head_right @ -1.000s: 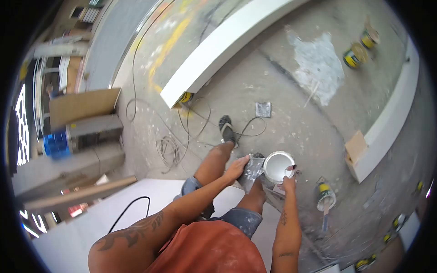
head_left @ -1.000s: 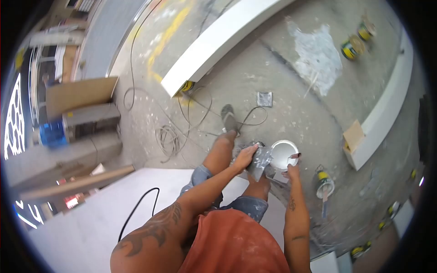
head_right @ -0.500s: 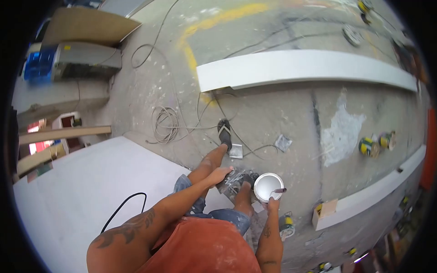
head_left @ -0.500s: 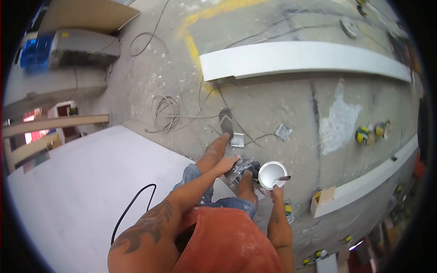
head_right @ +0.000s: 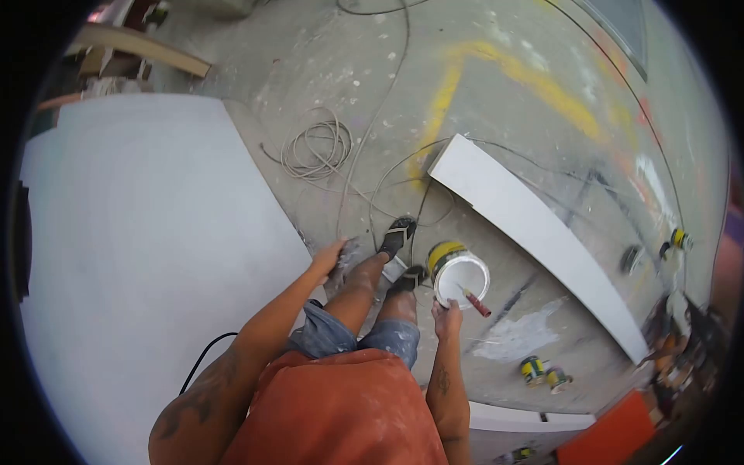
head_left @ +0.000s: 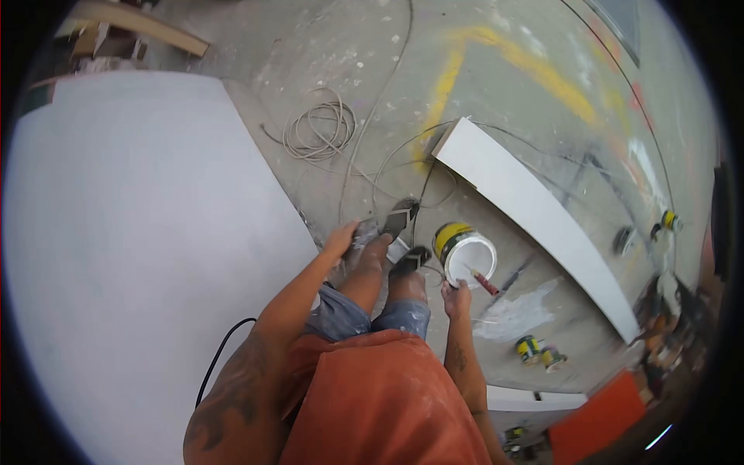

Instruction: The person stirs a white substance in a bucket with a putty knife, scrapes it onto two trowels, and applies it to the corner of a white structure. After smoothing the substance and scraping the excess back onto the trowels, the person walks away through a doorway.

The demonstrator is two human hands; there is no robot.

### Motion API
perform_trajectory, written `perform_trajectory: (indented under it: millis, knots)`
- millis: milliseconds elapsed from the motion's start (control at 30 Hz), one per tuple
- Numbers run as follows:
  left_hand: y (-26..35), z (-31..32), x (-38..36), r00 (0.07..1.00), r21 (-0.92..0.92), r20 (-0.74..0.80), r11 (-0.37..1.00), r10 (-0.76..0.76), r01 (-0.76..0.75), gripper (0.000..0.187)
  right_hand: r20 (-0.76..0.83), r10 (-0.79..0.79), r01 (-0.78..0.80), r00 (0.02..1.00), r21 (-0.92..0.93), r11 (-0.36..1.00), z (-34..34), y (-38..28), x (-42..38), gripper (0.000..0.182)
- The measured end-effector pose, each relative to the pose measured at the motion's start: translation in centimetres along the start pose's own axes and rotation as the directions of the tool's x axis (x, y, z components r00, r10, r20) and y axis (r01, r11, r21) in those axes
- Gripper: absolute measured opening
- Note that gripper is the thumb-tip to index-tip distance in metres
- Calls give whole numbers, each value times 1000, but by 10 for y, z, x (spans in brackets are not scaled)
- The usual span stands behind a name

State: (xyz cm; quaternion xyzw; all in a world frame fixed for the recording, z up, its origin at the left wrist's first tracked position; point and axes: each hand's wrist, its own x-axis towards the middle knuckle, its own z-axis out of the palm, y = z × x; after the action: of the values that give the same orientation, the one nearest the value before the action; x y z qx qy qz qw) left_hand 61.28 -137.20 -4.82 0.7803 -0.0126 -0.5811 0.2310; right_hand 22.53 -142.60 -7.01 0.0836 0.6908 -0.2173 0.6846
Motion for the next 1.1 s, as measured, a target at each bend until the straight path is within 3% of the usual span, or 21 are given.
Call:
perform_trajectory:
  millis: [33,100,167,267,300,367,433,500,567,633,700,767,800,867,933,1000,1033,1067,1100]
  knots:
    - [-19,-19,9,997,-118,0,990,-79,78,61,-5,-3,3,1000,-31,1000,23,-18,4,35]
    - [-39,-49,1,989,-182,-111,980,-101,80,58,92,-53,60,994,-67,996,73,-47,4,33]
    - [-104,-76,19,967,-223,-93,951,-239,213,55,116,-70,83,991,-113,990,121,-67,6,32]
    - [-94,-74,-27,906,-394,-211,880,-368,266,56,152,-74,99,986,-161,982,168,-102,1,29]
    - [-95,-74,-30,904,-400,-212,877,-370,265,56,162,-80,109,984,-174,979,188,-108,3,27]
    - [-93,-76,-20,829,-563,-154,738,-537,373,71,153,-82,107,985,-167,980,229,-114,9,27]
    - [-78,-71,1,817,-588,-341,784,-464,200,62,120,-33,56,992,-195,979,262,-118,17,27]
    - [-35,-71,34,834,-662,-315,734,-454,150,58,115,-15,38,993,-197,980,289,-120,23,27]
    - [34,-81,84,854,-836,-268,549,-446,24,54,119,6,20,993,-211,977,329,-128,52,27]
    - [102,-105,120,948,-571,-86,795,-305,204,71,60,33,-14,998,-292,956,342,-122,61,27]
    - [194,-102,172,963,-391,-201,916,-179,88,60,1,44,-42,999,-304,952,370,-126,76,26]
    - [291,-108,184,994,-424,97,902,-43,80,54,-73,28,-52,997,-361,931,386,-125,77,26]
    - [307,-106,201,993,-401,106,911,-59,97,54,-41,44,-55,998,-334,941,391,-125,87,27]
    - [344,-102,233,948,-584,318,791,13,185,52,-46,86,-96,995,-301,949,411,-134,98,27]
    - [360,-85,261,938,-562,331,778,-99,281,50,-48,116,-125,992,-314,941,437,-150,109,26]
    - [390,-69,260,890,-617,454,735,39,283,49,-67,125,-139,990,-289,947,462,-166,128,26]
    - [407,-64,263,887,-596,461,753,38,277,49,-105,137,-161,985,-276,948,467,-172,142,26]
    - [423,-60,269,850,-360,524,892,-50,274,52,-102,152,-176,983,-298,938,476,-181,162,27]
    - [441,-52,268,831,-206,546,943,-110,260,54,-101,169,-193,980,-314,929,483,-186,186,28]
